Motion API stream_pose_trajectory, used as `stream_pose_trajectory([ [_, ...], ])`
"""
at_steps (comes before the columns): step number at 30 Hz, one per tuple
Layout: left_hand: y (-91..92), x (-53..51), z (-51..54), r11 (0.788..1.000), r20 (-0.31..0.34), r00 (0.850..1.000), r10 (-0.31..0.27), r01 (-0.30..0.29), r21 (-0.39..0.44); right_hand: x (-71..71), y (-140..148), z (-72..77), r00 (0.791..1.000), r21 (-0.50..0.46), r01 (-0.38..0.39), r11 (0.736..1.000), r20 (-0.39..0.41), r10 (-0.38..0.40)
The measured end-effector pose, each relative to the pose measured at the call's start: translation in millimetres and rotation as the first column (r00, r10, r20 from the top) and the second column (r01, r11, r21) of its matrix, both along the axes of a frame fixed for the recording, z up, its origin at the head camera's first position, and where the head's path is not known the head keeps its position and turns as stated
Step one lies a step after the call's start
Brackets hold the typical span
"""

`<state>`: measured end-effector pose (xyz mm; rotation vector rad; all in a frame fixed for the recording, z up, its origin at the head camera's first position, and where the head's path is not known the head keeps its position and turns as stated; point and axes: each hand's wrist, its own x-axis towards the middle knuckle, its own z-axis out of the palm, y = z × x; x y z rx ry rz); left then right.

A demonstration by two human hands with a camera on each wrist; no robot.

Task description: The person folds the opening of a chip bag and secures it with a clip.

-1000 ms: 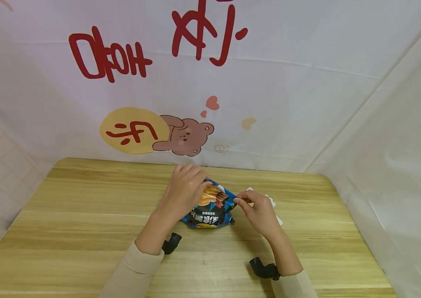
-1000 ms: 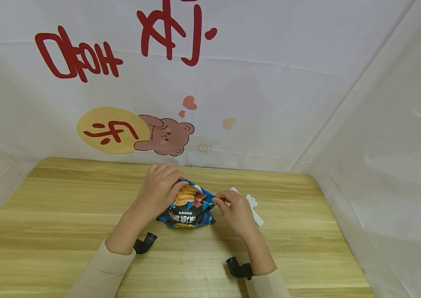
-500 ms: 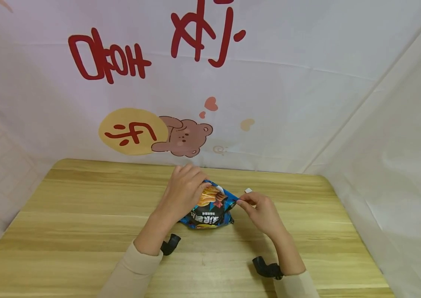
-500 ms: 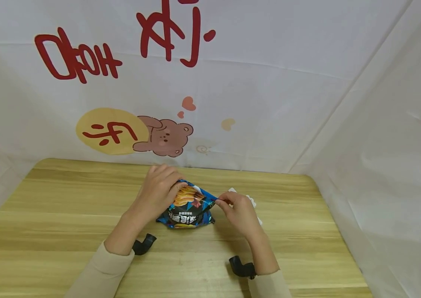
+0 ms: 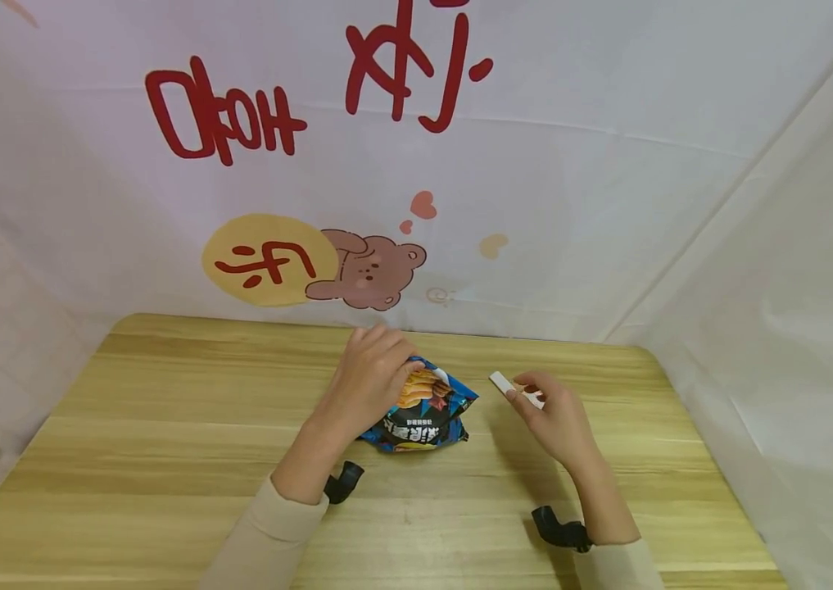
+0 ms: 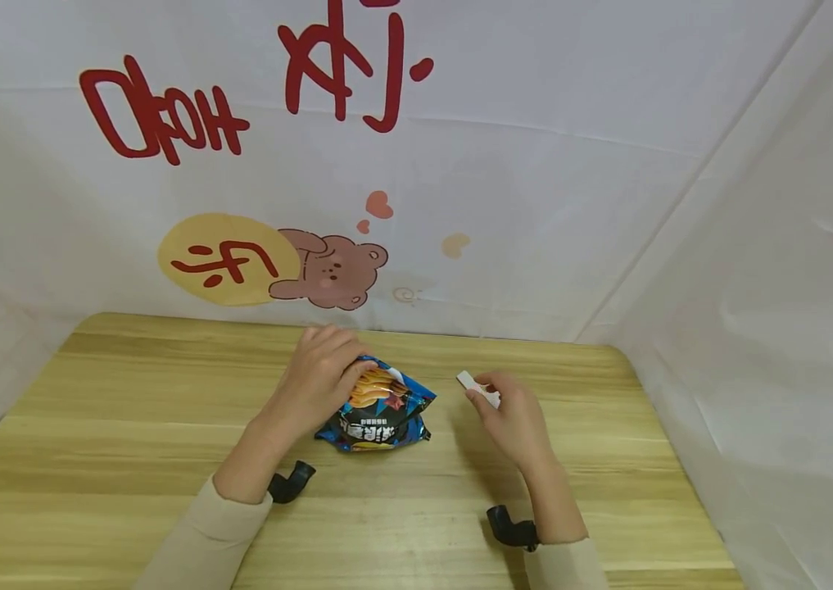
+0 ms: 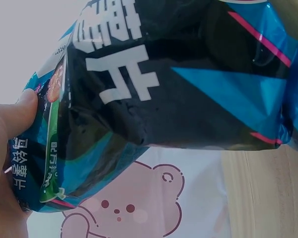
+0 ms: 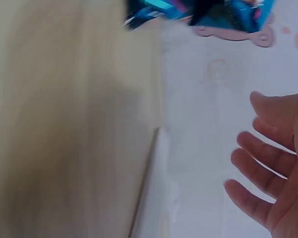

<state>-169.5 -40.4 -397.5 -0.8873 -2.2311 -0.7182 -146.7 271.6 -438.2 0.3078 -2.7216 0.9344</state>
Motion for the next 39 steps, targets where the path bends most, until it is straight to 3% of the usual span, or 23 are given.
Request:
stream_pose_trajectory([
  [6,-0.3,1.1,1.1,1.000,0.002,1.000,0.003,-0.003,-0.006,-7.1,15.7,-8.4,0.999,0.186,-0.038,0.982,-0.007,0.040],
  [11,0.3,1.4,1.6,1.000,0.006,1.000,0.003,-0.003,-0.013,-10.5,23.5,-9.8,0.998,0.349,-0.054,0.936,0.047,0.040],
  [17,-0.1,1.1,0.4,1.000,0.007,1.000,0.015,-0.014,-0.021,-14.7,25.1,-13.1,0.995,0.462,-0.069,0.884,0.093,0.029],
  [21,-0.1,1.1,0.3,1.000,0.005,1.000,0.012,-0.012,-0.018,-15.9,25.8,-15.6,0.991,0.509,-0.075,0.858,0.134,0.008],
  [27,0.2,1.6,0.9,1.000,0.007,1.000,0.009,-0.009,-0.020,-15.4,26.7,-17.2,0.985,0.520,-0.074,0.851,0.170,-0.019],
  [39,0.4,1.8,1.8,1.000,-0.004,1.000,0.007,-0.007,-0.022,-18.0,24.3,-22.0,0.996,0.524,-0.041,0.851,0.088,-0.006],
])
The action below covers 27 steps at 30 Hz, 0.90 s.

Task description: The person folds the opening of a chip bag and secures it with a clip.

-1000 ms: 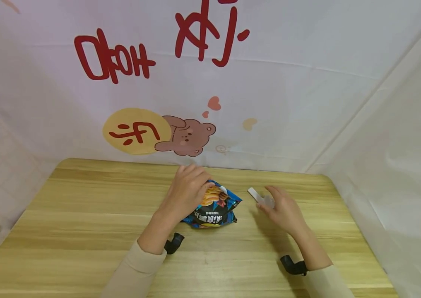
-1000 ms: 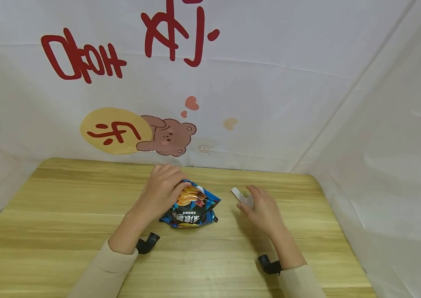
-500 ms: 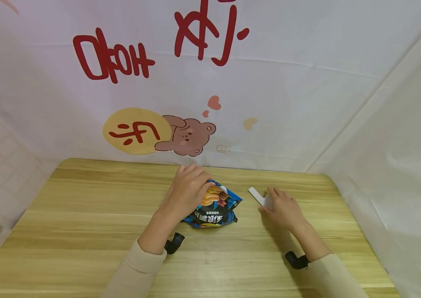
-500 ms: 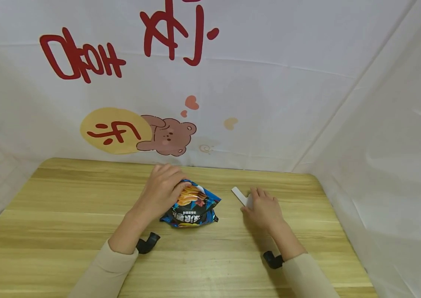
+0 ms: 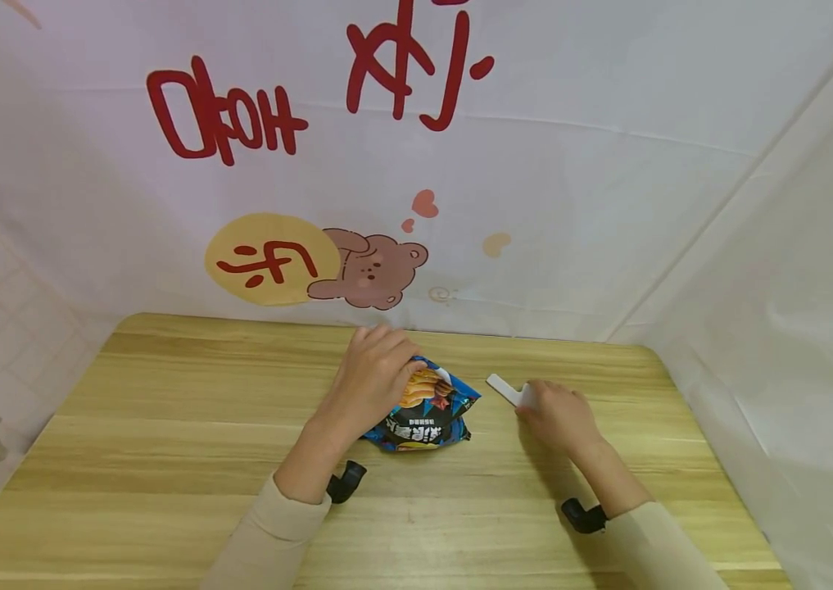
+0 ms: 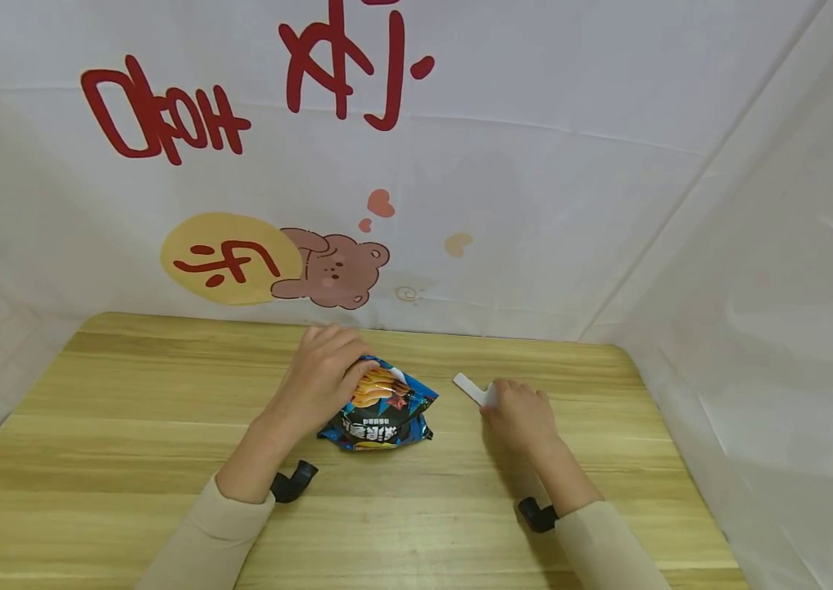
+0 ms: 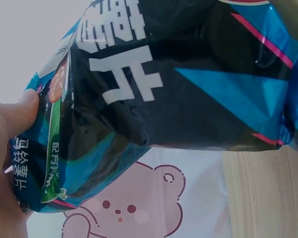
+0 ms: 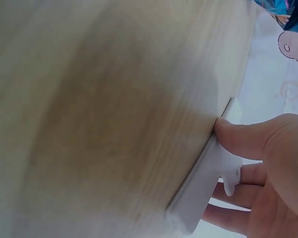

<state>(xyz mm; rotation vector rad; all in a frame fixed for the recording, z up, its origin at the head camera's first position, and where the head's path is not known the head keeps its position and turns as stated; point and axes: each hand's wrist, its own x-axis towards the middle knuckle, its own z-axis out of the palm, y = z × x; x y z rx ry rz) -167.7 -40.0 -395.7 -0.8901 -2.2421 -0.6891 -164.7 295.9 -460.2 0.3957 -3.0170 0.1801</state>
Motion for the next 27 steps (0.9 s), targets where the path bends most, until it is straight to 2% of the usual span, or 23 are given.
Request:
stream_pose_trajectory([
  [5,-0.7,0.1,-0.8,1.000,-0.004,1.000,0.002,-0.002,-0.003,1.4,-3.7,2.2,0.999,-0.013,-0.005,1.000,-0.034,0.005],
  [13,-0.5,-0.7,-1.3,1.000,0.007,1.000,0.007,-0.007,-0.010,5.1,-9.7,16.3,0.999,-0.057,0.032,0.998,0.041,-0.030],
  [19,-0.4,0.3,0.0,1.000,0.011,1.000,0.007,-0.007,-0.006,6.4,-9.8,23.2,0.999,-0.110,0.018,0.994,0.048,-0.013],
  [23,-0.3,0.3,-0.1,1.000,0.014,1.000,0.009,-0.009,-0.011,8.0,-9.3,27.0,0.998,-0.177,0.040,0.983,0.051,-0.031],
  [27,-0.6,0.0,-0.8,1.000,0.008,1.000,0.010,-0.010,-0.013,9.6,-9.8,30.8,0.998,-0.276,0.054,0.960,0.037,-0.046],
])
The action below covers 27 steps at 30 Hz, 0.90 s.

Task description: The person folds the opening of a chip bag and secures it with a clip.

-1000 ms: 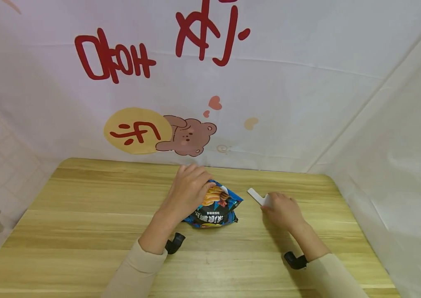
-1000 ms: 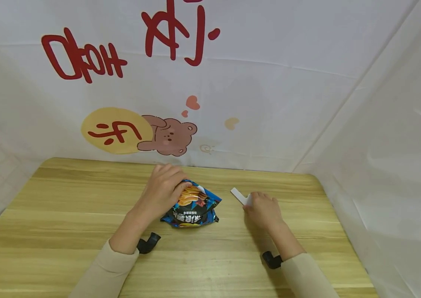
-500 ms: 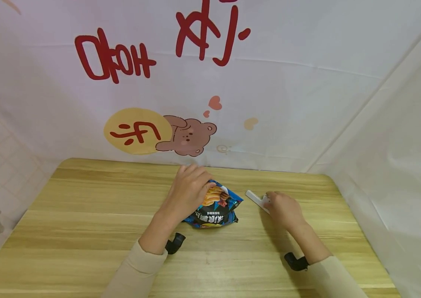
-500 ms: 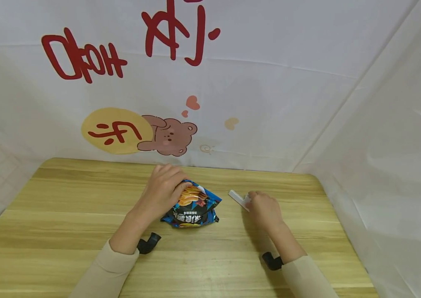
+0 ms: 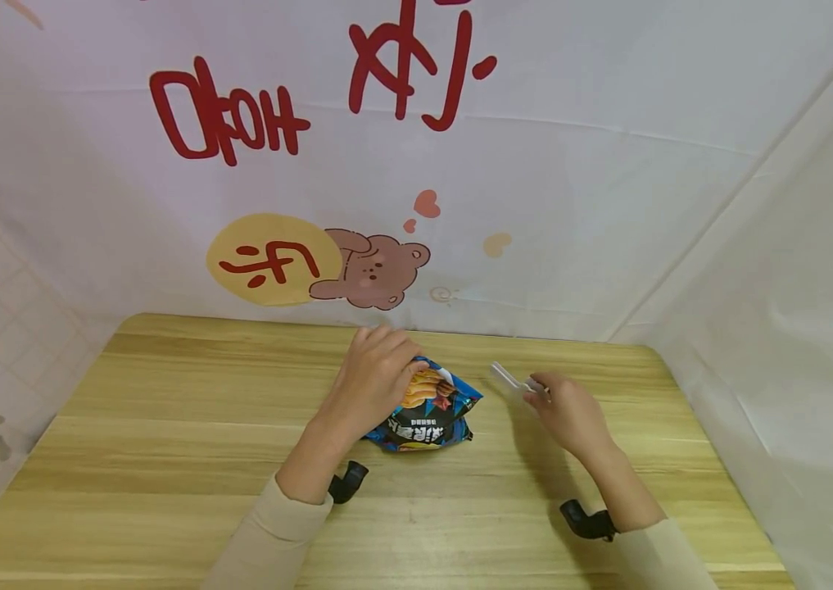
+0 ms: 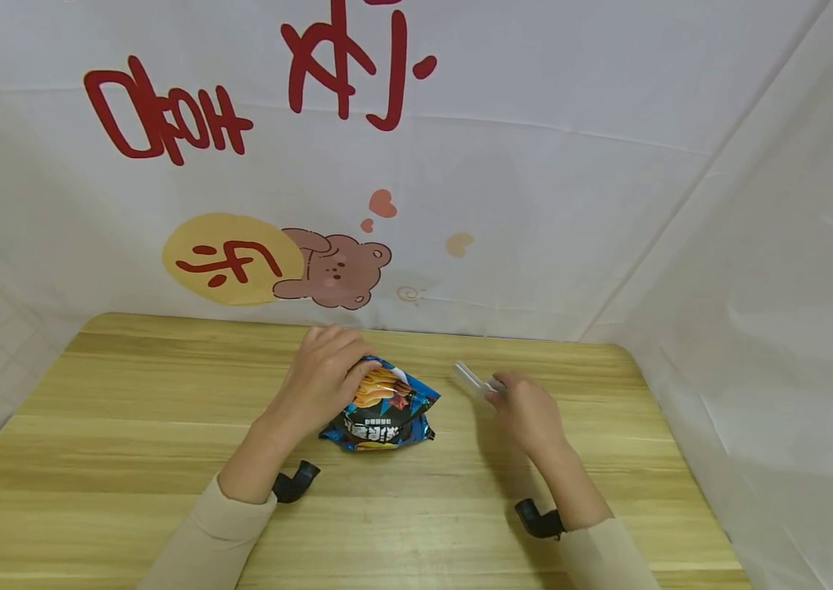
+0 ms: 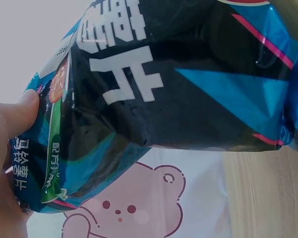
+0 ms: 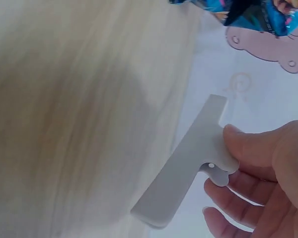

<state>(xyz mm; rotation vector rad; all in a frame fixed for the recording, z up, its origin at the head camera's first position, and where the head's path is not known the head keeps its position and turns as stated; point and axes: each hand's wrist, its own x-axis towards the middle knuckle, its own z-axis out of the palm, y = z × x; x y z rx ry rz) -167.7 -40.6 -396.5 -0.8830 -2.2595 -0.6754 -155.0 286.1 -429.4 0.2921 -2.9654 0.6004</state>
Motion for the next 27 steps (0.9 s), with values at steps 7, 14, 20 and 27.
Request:
stream_pose_trajectory([
  [7,0.7,-0.1,-0.3,1.000,-0.004,1.000,0.002,-0.002,-0.002,3.9,-5.7,5.1,0.997,-0.088,0.022,0.996,-0.074,-0.029],
  [14,0.8,-0.6,-0.9,1.000,-0.012,1.000,-0.001,0.001,0.003,6.1,-12.4,7.0,0.985,-0.179,0.016,0.984,-0.164,-0.045],
  [20,0.7,-0.5,-1.5,1.000,-0.017,1.000,-0.002,0.002,0.006,7.1,-20.4,11.0,0.979,-0.318,-0.003,0.948,-0.194,-0.062],
  [27,0.2,-0.8,-2.1,1.000,-0.023,1.000,-0.005,0.005,0.010,10.3,-31.7,22.0,0.965,-0.392,-0.034,0.919,-0.251,-0.072],
])
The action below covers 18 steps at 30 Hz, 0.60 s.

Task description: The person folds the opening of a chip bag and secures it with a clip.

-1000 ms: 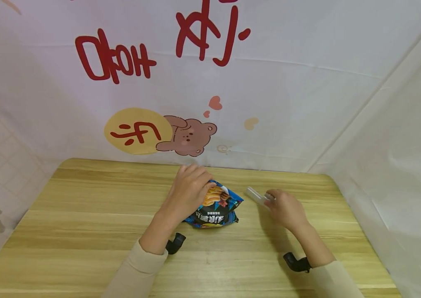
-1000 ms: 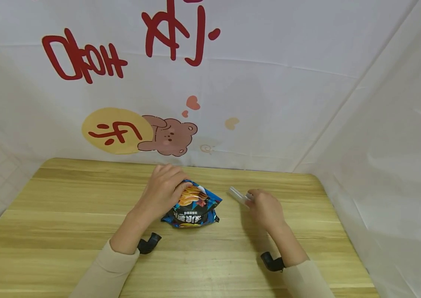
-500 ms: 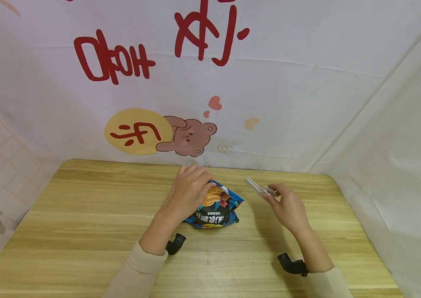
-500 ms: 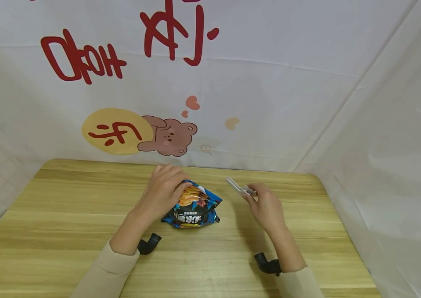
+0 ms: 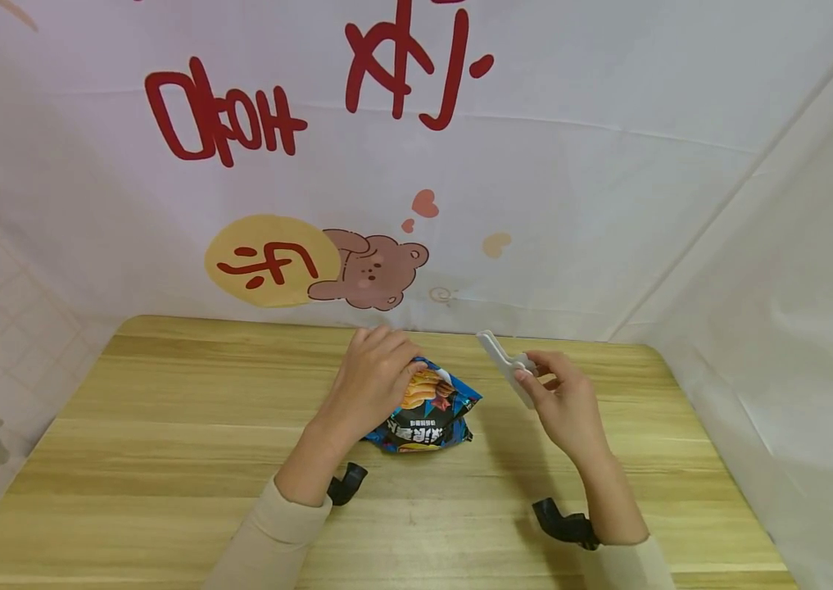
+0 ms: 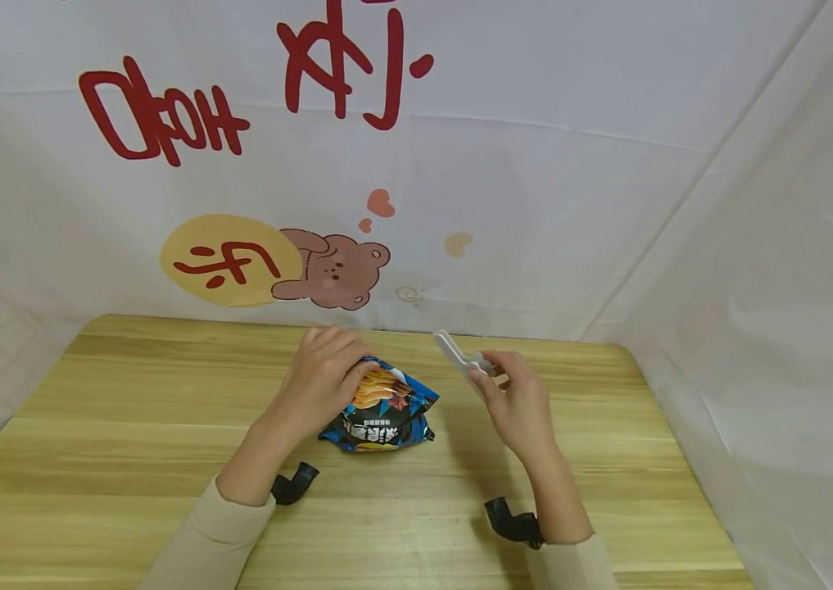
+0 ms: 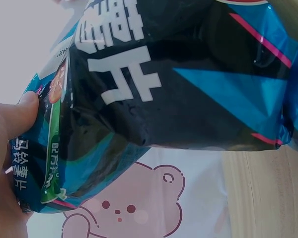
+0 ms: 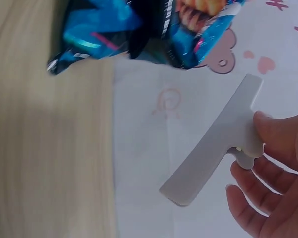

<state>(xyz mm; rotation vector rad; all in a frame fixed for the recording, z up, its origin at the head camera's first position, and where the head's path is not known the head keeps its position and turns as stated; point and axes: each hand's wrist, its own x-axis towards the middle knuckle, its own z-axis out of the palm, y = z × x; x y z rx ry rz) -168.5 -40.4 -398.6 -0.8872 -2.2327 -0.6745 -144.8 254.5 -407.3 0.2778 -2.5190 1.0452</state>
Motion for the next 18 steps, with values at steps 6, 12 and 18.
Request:
stream_pose_trajectory([
  [6,0.7,-0.4,-0.2,1.000,0.003,1.000,0.001,-0.001,-0.006,3.5,-11.3,5.8,0.996,-0.066,-0.043,0.997,-0.085,0.037],
  [12,1.7,-0.3,1.5,1.000,0.015,1.000,-0.006,0.006,-0.001,4.5,-17.5,5.0,0.981,-0.079,-0.115,0.990,-0.164,0.100],
  [18,1.8,0.0,2.4,1.000,0.009,1.000,-0.007,0.007,0.005,6.9,-21.3,4.8,0.969,-0.080,-0.191,0.978,-0.178,0.174],
])
